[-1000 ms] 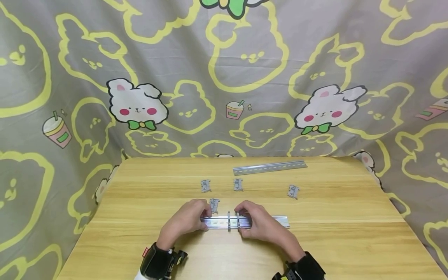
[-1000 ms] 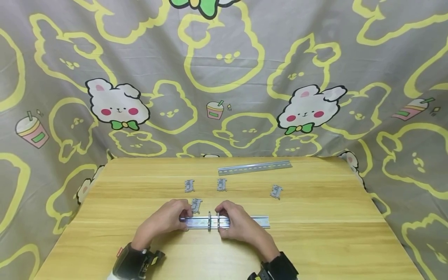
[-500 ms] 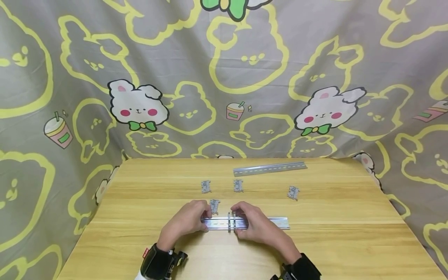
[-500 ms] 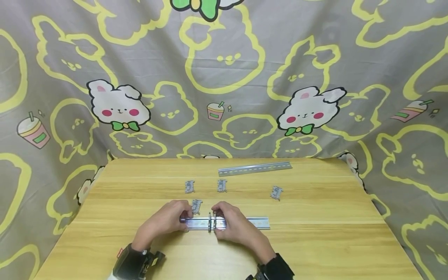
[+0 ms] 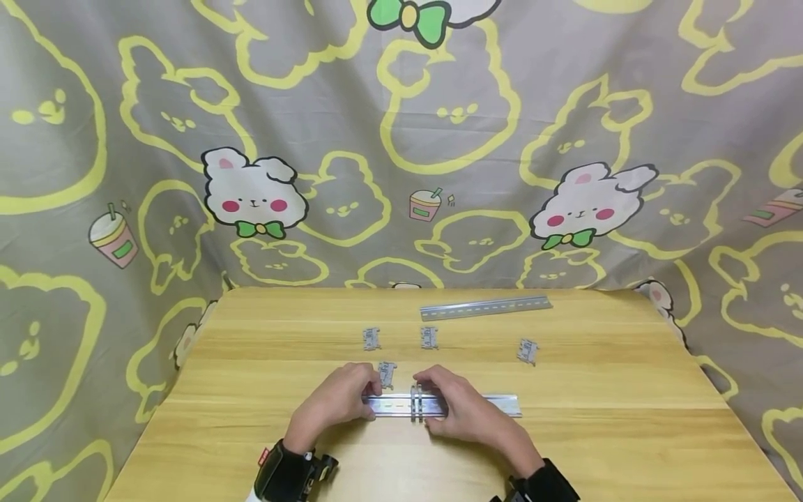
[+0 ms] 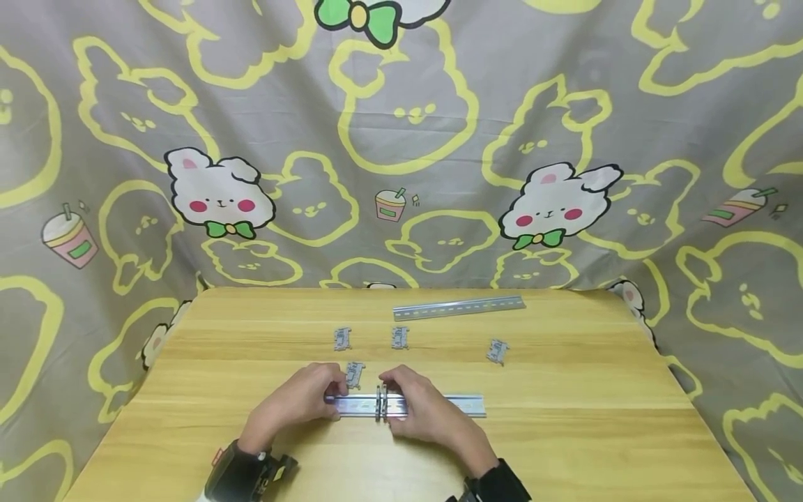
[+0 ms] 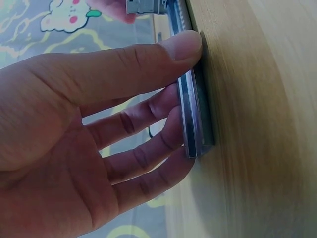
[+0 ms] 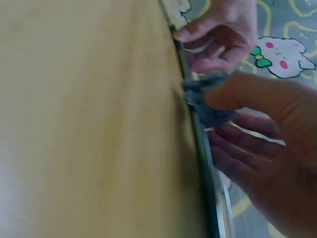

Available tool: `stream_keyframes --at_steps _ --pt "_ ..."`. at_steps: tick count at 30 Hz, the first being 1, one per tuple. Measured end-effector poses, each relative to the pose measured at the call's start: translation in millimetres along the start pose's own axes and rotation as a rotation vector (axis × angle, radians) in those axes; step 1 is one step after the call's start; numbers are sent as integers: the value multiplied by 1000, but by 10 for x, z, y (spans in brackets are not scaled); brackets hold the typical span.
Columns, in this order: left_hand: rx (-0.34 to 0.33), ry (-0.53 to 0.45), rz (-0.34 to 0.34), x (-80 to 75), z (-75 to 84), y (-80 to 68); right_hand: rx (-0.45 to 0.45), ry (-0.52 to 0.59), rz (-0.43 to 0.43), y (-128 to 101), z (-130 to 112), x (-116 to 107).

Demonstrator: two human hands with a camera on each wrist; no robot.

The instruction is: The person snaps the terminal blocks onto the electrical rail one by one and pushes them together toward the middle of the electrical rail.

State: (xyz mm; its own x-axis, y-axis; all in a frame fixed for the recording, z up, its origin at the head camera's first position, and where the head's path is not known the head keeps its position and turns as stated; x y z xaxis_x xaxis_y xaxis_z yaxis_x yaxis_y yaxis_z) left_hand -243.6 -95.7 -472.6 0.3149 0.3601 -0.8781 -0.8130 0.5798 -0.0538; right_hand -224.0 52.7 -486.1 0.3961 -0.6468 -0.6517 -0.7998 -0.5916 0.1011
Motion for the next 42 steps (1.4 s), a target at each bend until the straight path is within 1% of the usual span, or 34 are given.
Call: stream_keyframes --at_steps 3,6,9,12,14,18,21,25,31,37,42 --pt "1 -9 6 -16 7 -2 0 -1 -29 -15 -39 -64" --pt "-4 -27 -1 -6 1 -6 -13 -4 -31 14 -102 -123" --pt "-8 -36 -5 3 -8 -11 -27 -45 -8 129 -198 -179" --pt "-11 -40 6 -18 -20 -15 -20 -132 -3 320 -306 -215" --pt "-13 -41 13 -19 -38 -19 0 -184 -30 456 -357 -189" --pt "-5 -42 22 -18 -55 -28 48 -276 -124 690 -403 -51" --pt "9 -49 24 -12 -55 -25 69 -322 -189 805 -407 80" --pt "15 -61 26 -7 -63 -8 90 -369 -238 898 -388 214" --pt "16 -65 30 -12 -61 11 75 -420 -246 986 -379 295" --pt "32 -72 28 6 -48 14 61 -420 -234 1025 -353 340" --pt "22 -74 27 12 -64 23 53 -398 -215 1035 -317 307"
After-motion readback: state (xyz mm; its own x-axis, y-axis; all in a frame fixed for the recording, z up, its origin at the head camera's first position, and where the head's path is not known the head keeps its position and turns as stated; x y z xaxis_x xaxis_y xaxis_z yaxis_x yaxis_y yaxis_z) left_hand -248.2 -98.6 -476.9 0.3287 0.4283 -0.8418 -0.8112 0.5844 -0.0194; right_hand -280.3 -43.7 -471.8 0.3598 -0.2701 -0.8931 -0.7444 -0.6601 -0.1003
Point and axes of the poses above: each hand's wrist, its own y-axis towards the middle knuckle, its own x-axis out of the palm, z = x × y, the point moved 10 cm from there along y, towards the middle knuckle, and after that the axes turned 3 degrees about y, right-handed, at the moved point
